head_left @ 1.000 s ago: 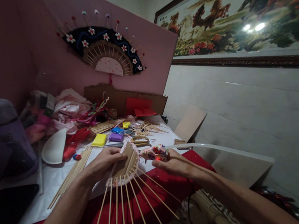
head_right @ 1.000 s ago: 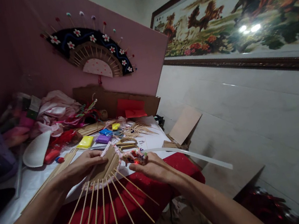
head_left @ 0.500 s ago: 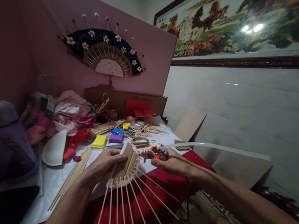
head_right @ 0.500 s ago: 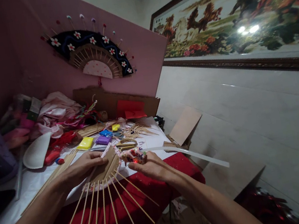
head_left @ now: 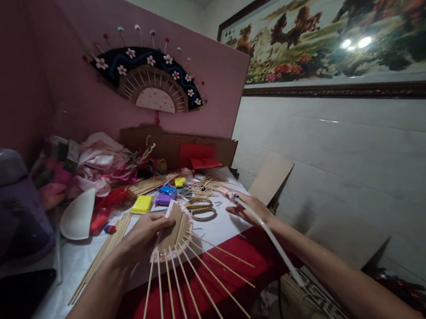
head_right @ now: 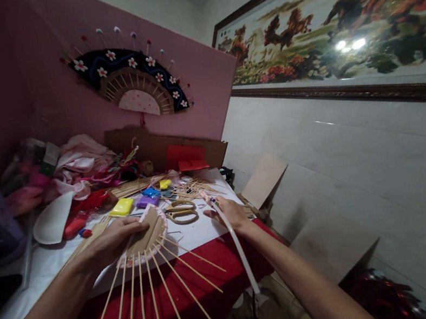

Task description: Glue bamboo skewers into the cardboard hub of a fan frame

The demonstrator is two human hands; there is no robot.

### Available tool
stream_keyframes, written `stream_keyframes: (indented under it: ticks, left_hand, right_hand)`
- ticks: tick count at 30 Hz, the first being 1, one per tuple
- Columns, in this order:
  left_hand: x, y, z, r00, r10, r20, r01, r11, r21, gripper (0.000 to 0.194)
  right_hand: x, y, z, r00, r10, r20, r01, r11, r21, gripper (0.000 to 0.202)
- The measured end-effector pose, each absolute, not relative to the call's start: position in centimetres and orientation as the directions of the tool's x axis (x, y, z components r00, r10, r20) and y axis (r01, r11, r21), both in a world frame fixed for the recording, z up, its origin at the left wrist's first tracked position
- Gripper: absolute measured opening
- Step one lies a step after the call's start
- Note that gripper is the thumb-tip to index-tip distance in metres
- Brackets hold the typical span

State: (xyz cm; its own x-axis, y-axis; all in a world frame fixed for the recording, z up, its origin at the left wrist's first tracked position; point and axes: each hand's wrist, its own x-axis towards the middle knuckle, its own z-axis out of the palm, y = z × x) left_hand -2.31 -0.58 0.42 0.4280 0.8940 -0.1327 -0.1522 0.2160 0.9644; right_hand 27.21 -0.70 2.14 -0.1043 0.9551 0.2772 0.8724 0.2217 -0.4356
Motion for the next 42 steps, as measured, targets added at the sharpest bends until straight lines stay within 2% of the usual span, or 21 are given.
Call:
stream_keyframes:
  ticks: [4,7,15,21,27,31,35,42]
  left_hand:
    - [-2.4,-0.4,0.4,0.401,0.903,-0.156,-0.171,0.241,0.955,0.020]
    - [-2.5,-0.3,0.2,0.408,0.896,-0.173,-0.180,0.265,0.947,0.021]
    - [-2.3,-0.3,0.4,0.363,0.907,-0.215,-0.163,0.289,0.943,0.016]
    - [-2.3,-0.1,0.1,0.352,0.918,-0.183,-0.182,0.259,0.949,0.016]
    - [-2.3,-0.2,0.1,0.302,0.931,-0.203,-0.162,0.260,0.952,0.020]
    - [-2.4,-0.2,0.2,0.311,0.928,-0.204,-0.139,0.257,0.957,0.020]
    - [-2.5,-0.3,0.4,0.341,0.915,-0.215,-0.126,0.272,0.954,0.019]
    - [-2.3,-0.5,0.4,0.397,0.901,-0.176,-0.158,0.255,0.954,0.018]
  right_hand:
    - [30.8,-0.1,1.2,-0.001,0.961,0.275,0.923,0.107,-0.370,0.036]
    - [33.7,-0.8,0.8,0.015,0.956,0.294,0.921,0.101,-0.375,0.037]
    - [39.8,-2.8,-0.7,0.055,0.974,0.220,0.900,0.047,-0.434,0.036]
    - [41.6,-1.0,-2.2,0.200,0.960,0.196,0.798,-0.044,-0.601,0.043]
    - [40.0,2.0,-3.2,0.246,0.944,0.221,0.787,-0.062,-0.613,0.038]
    - [37.3,3.6,-3.1,0.201,0.949,0.243,0.803,-0.017,-0.596,0.034]
    - [35.6,3.7,-2.3,0.105,0.958,0.267,0.829,0.064,-0.555,0.039]
    - [35.3,2.4,-1.5,-0.045,0.980,0.192,0.915,0.117,-0.386,0.038]
